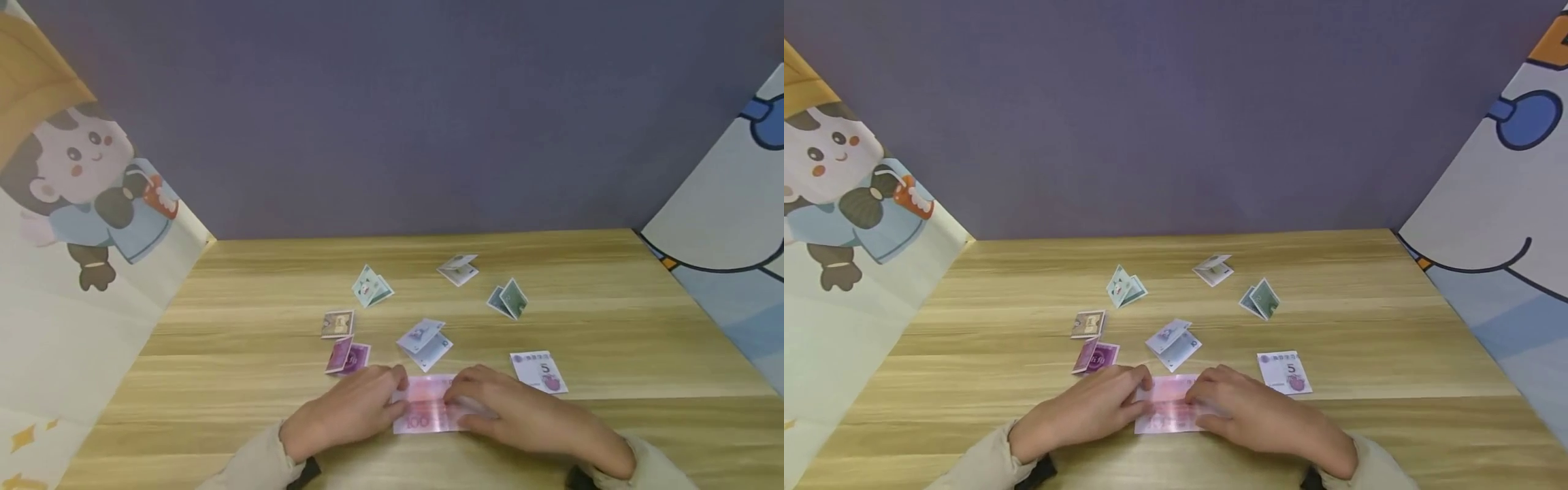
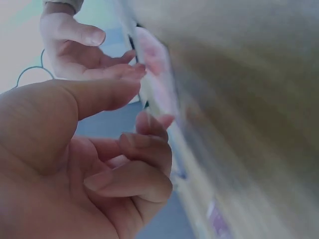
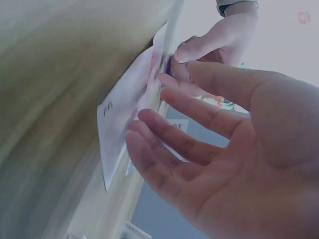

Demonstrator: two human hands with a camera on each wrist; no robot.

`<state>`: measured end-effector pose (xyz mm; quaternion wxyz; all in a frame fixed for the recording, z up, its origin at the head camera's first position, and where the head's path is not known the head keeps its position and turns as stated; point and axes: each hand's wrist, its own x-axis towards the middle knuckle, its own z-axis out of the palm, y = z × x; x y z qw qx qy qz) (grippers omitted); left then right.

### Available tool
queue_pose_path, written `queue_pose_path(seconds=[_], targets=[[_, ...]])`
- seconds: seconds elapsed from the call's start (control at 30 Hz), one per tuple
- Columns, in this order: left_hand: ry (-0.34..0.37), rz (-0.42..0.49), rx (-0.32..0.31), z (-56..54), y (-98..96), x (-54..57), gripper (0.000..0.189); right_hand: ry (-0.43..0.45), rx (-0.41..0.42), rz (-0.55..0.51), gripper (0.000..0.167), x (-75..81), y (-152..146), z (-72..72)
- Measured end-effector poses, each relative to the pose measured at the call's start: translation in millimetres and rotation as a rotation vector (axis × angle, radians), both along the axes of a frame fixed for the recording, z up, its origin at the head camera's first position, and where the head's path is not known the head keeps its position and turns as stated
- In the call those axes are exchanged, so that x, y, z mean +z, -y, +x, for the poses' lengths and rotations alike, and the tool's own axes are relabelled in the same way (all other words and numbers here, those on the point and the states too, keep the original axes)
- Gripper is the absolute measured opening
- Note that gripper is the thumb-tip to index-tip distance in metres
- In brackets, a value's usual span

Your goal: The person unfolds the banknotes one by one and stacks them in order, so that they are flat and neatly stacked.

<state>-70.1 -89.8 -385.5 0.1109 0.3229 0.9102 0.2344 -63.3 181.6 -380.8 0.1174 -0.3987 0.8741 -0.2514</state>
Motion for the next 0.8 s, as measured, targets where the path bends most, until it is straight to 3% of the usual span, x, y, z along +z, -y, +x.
queue_pose_path(seconds=[0.17, 0.37, 0.63, 0.8], targets=[[-0.009, 0.059, -0.002, -6.9, 7.3, 14.9, 0.027, 0.04, -0.068, -0.059, 0.023, 11.0, -4.1, -6.0], [-0.092, 0.112, 0.072, -21.9, 17.2, 28.3, 0.02, -0.036, -0.14, -0.128, 0.02, 23.0, -8.5, -22.0], [-0.116, 0.141, 0.117, -42.8, 14.7, 28.9, 0.018, -0.171, -0.256, -0.199, 0.016, 32.0, 4.7, -55.6], [-0.119, 0.152, 0.118, -52.7, 9.3, 26.6, 0.018, -0.237, -0.323, -0.202, 0.012, 29.8, 16.2, -67.8]])
